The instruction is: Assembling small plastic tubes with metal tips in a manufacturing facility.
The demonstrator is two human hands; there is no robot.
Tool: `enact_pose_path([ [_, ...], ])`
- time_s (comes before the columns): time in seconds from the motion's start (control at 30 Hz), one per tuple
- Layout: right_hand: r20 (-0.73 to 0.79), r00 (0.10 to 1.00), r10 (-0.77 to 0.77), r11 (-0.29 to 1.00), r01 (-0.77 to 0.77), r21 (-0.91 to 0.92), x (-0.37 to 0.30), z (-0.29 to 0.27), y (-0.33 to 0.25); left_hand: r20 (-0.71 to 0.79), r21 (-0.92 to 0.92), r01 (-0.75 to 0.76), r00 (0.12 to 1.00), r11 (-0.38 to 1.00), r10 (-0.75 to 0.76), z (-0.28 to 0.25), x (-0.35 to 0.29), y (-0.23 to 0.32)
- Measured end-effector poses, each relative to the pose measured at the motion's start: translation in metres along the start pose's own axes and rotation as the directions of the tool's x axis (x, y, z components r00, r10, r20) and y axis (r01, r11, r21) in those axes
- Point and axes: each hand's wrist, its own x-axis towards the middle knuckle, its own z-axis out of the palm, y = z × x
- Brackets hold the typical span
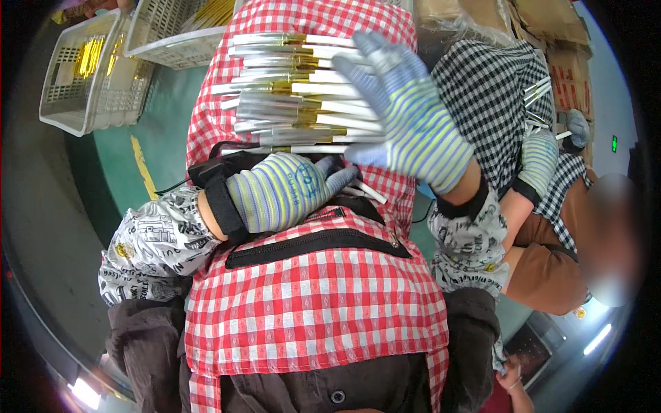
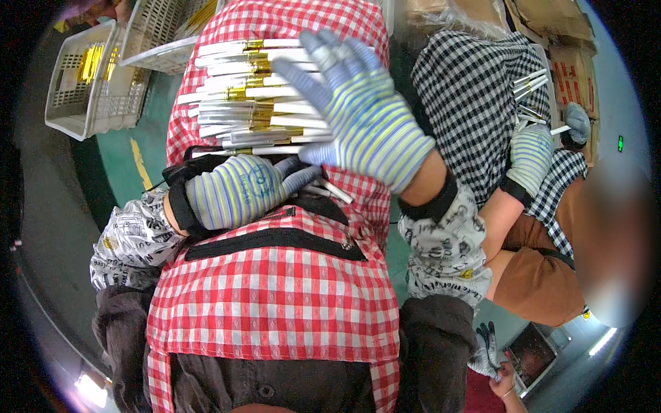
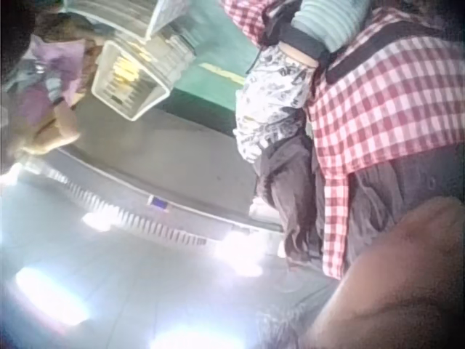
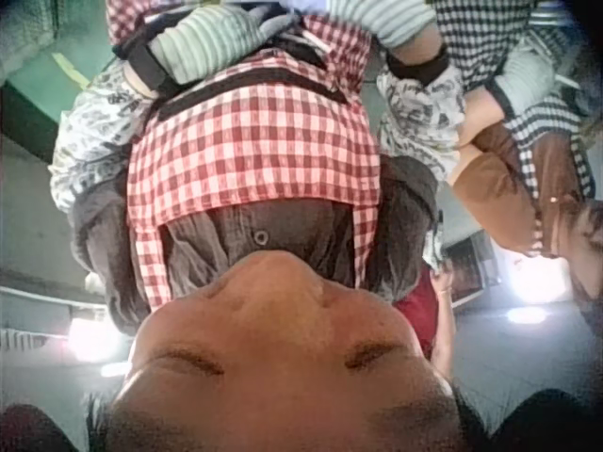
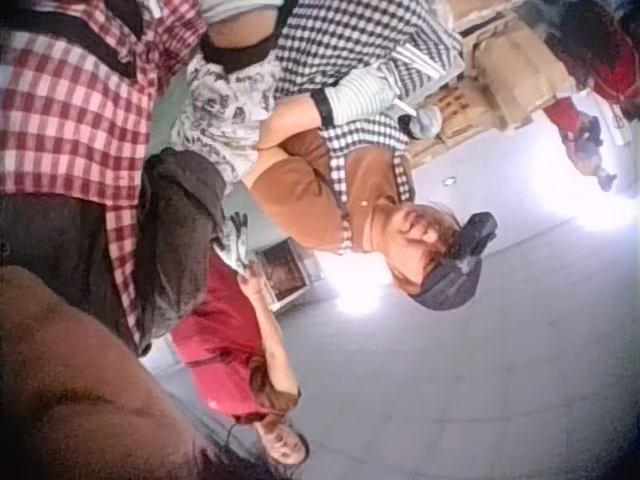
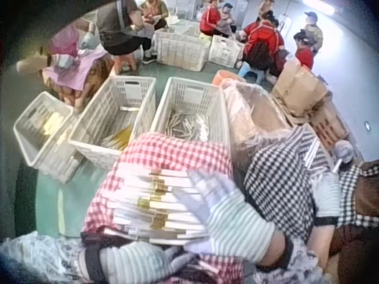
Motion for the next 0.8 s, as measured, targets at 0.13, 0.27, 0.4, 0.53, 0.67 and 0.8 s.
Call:
enact_pose_path([
  [0.13,0.245,0.969,0.014,0.98,0.035,-0.195,0.009,0.017,-0.012,0.073,0.101,-0.016,0.997,0.995,0.009,0.0,0.009,0.003],
  [0.27,0.438,0.884,0.163,0.937,0.001,-0.35,0.044,0.012,-0.02,0.057,0.14,-0.073,0.996,0.987,0.066,-0.001,0.013,-0.002],
  [0.4,0.523,0.83,0.19,0.95,-0.021,-0.312,0.063,0.009,-0.019,0.065,0.056,0.002,0.998,0.998,-0.005,-0.002,0.014,-0.005],
  [0.53,0.43,0.888,0.162,0.955,-0.031,-0.296,0.062,0.007,-0.013,0.089,0.129,0.01,0.996,0.992,-0.021,-0.003,0.016,-0.001],
  [0.67,0.268,0.956,0.118,0.961,-0.042,-0.274,0.051,0.012,-0.003,-0.136,0.008,-0.001,0.991,1.0,0.002,-0.019,0.004,-0.001],
  [0.8,0.222,0.974,0.033,0.985,0.006,-0.172,0.05,0.011,0.004,-0.469,-0.285,0.109,0.851,0.952,-0.238,-0.071,-0.011,0.002],
])
